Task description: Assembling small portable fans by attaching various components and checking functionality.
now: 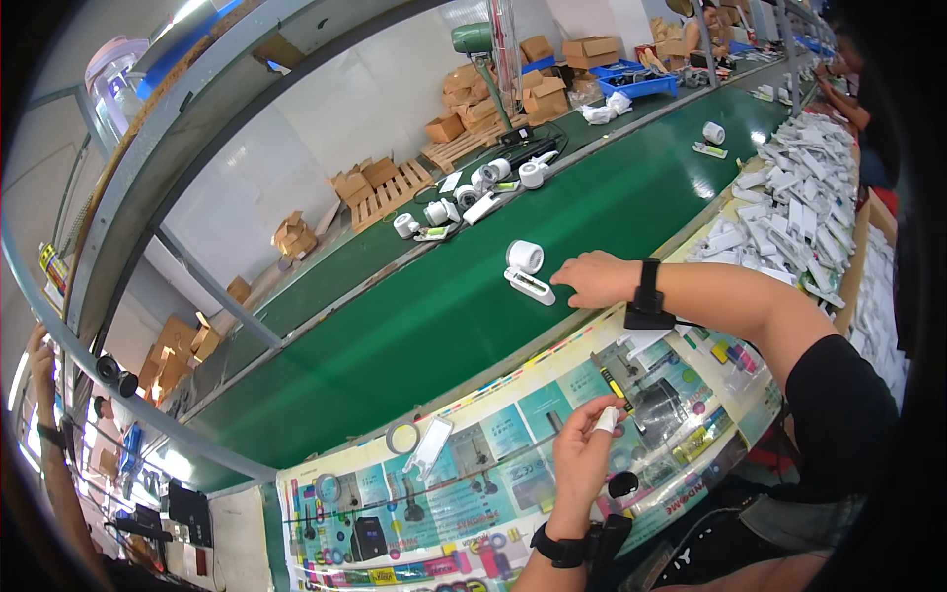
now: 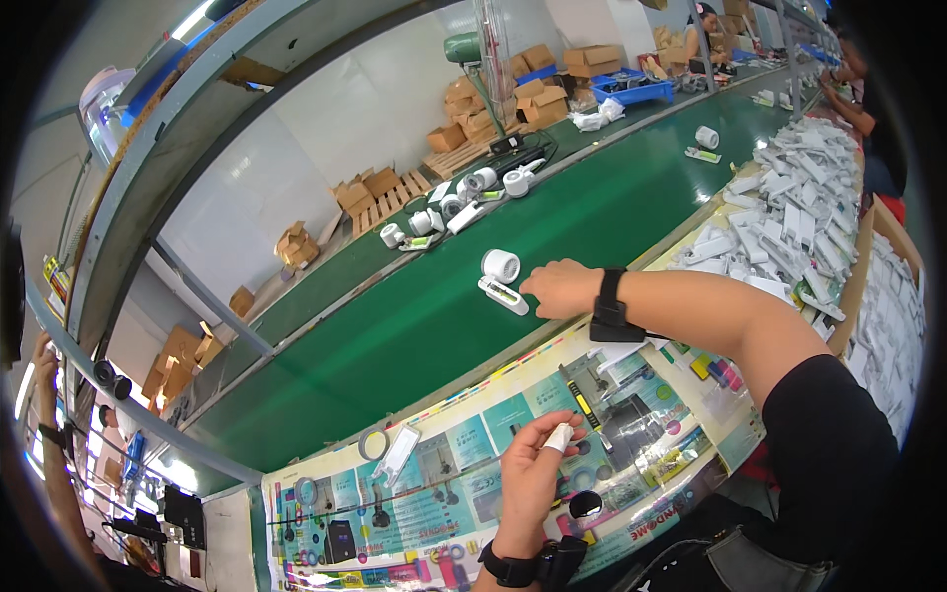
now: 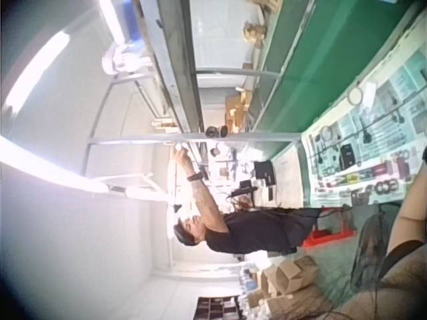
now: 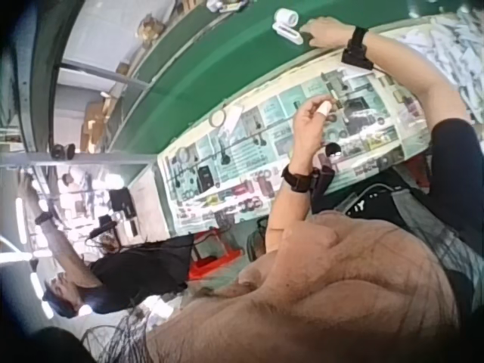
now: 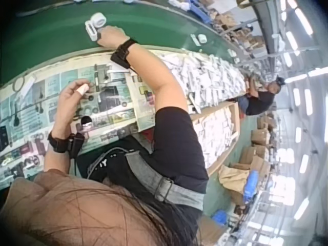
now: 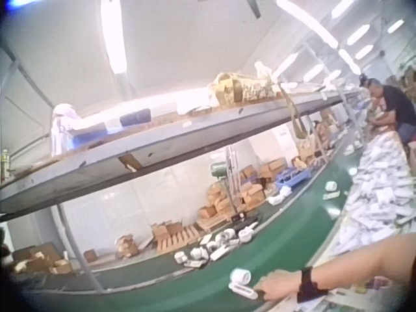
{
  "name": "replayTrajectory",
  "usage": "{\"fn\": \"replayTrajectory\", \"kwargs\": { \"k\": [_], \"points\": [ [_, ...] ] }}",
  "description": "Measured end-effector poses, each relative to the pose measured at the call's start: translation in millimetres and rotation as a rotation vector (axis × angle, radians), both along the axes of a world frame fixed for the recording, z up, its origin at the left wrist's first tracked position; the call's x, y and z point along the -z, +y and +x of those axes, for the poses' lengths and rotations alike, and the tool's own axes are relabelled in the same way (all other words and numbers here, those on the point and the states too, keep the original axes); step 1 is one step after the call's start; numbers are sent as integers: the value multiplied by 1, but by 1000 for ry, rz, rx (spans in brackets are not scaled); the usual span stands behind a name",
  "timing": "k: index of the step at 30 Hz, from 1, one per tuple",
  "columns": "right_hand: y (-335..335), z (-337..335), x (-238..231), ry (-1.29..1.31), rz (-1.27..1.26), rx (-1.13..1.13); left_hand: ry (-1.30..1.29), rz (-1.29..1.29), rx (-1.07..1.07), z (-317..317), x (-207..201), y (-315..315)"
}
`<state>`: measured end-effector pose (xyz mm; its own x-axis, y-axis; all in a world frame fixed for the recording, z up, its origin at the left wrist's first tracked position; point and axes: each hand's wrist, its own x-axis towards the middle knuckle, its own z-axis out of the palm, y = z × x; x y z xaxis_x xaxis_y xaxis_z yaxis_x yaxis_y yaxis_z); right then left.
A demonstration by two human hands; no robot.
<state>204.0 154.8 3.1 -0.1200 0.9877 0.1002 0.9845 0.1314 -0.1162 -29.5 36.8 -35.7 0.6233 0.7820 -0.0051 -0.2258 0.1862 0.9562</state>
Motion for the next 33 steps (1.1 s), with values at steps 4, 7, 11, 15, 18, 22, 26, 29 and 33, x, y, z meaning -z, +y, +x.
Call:
{"fn": "replayTrajectory", "kwargs": {
  "k": [4,7,11,15,18,22,26,29,33],
  "points": [
    [-52,-6,-24,127,26,-43,17,18,-22,-1,2,-1],
    [-91,-2,-36,293,77,24,27,32,-42,-1,3,-1],
    [-119,8,-28,677,92,55,95,72,-72,-3,3,5],
    [-130,8,-3,1397,170,95,145,81,-244,-16,-9,16],
    [-143,17,17,1484,177,138,55,69,-299,-20,-14,28],
    [-147,12,22,1429,110,175,52,132,-375,-30,-20,34],
    [-152,1,24,1327,169,103,106,135,-354,-32,-18,33],
    [-157,-10,21,1239,250,64,181,121,-323,-32,-15,33],
    [-161,-13,15,871,316,-9,239,156,-279,-32,-12,32]
  ]
}}
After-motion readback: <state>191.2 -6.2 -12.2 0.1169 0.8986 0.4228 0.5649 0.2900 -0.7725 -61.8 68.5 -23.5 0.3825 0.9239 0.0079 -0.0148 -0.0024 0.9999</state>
